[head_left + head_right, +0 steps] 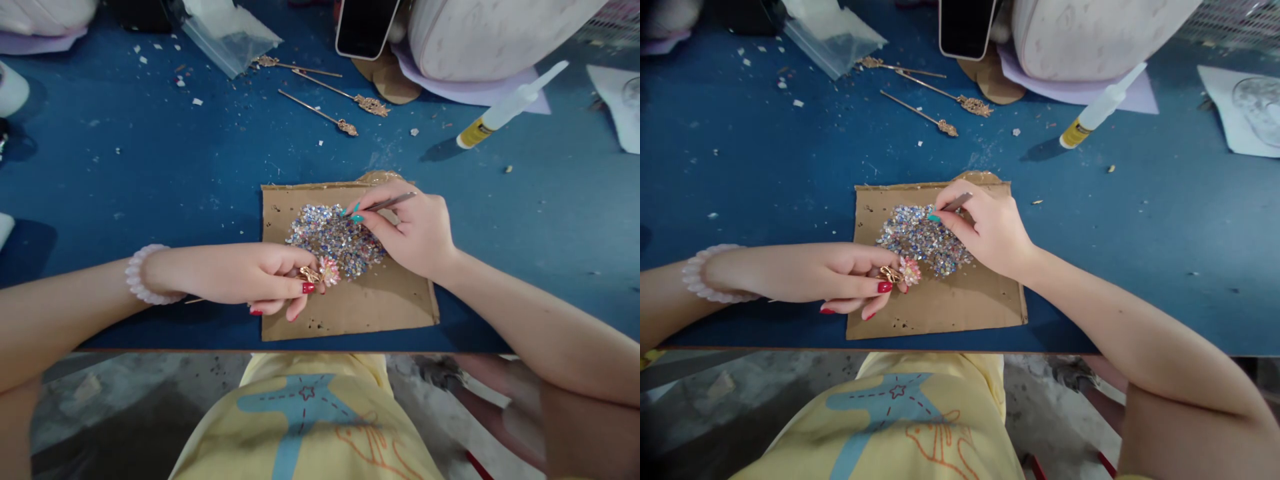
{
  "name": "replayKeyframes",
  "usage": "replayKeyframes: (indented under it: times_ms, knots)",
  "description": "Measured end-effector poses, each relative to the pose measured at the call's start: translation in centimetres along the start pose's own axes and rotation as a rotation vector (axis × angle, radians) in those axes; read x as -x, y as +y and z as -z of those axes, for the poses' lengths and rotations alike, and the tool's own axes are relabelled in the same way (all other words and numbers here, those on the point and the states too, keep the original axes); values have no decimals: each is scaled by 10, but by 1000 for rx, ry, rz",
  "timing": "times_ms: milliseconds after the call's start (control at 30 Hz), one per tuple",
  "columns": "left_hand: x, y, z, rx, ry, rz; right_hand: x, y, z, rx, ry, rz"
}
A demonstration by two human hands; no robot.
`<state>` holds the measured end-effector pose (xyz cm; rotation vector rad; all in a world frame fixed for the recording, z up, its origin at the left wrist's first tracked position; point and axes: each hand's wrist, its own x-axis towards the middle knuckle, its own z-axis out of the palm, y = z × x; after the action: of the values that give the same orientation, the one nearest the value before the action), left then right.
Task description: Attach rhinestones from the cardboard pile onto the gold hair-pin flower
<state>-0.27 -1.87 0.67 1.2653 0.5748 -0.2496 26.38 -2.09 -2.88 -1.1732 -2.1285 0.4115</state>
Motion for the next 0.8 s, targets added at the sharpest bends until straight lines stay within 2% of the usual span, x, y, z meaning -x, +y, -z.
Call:
replayKeyframes:
  times_ms: [667,800]
  knots:
    - [-1,-1,0,29,-22,-24,-1,0,-1,-56,30,68]
    - [-1,-1,0,18,-19,-35,-1,0,0,-25,21,32]
